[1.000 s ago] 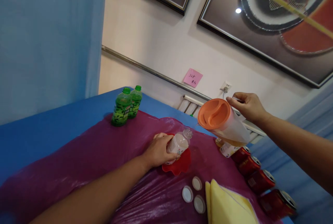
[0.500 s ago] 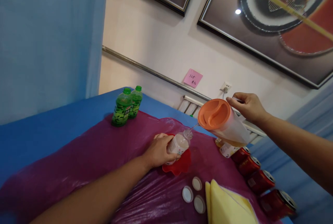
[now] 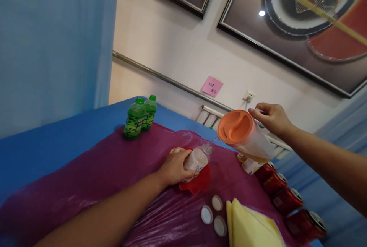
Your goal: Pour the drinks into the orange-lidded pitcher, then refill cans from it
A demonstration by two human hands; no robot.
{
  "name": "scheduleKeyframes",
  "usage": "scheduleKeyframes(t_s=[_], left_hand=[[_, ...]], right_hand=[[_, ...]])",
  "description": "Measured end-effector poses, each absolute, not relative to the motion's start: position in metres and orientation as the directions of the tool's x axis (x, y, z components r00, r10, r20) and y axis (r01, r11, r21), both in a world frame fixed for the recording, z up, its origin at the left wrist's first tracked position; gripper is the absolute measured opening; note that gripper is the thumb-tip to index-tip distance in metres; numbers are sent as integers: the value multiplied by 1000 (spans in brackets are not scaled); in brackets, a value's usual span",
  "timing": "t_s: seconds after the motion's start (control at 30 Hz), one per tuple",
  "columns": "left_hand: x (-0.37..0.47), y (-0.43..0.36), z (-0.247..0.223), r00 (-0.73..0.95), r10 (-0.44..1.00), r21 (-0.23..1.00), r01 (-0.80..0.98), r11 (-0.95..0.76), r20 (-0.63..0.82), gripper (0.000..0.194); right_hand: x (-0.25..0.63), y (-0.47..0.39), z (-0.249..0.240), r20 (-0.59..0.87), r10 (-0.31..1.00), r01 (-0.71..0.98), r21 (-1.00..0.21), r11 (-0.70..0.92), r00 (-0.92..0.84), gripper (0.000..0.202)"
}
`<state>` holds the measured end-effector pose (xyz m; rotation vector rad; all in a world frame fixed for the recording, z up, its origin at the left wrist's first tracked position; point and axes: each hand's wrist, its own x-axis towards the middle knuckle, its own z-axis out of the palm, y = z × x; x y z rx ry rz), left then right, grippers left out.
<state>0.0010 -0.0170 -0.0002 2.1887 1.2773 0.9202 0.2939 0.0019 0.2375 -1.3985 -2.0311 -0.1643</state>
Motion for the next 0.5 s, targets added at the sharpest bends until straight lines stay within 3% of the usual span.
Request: scheduleKeyframes(t_s=[0.5], left_hand=[[1, -17, 0, 354, 878, 655, 586, -476, 322, 65]], right_hand=[[294, 1, 238, 560, 808, 867, -295, 401, -183, 46]])
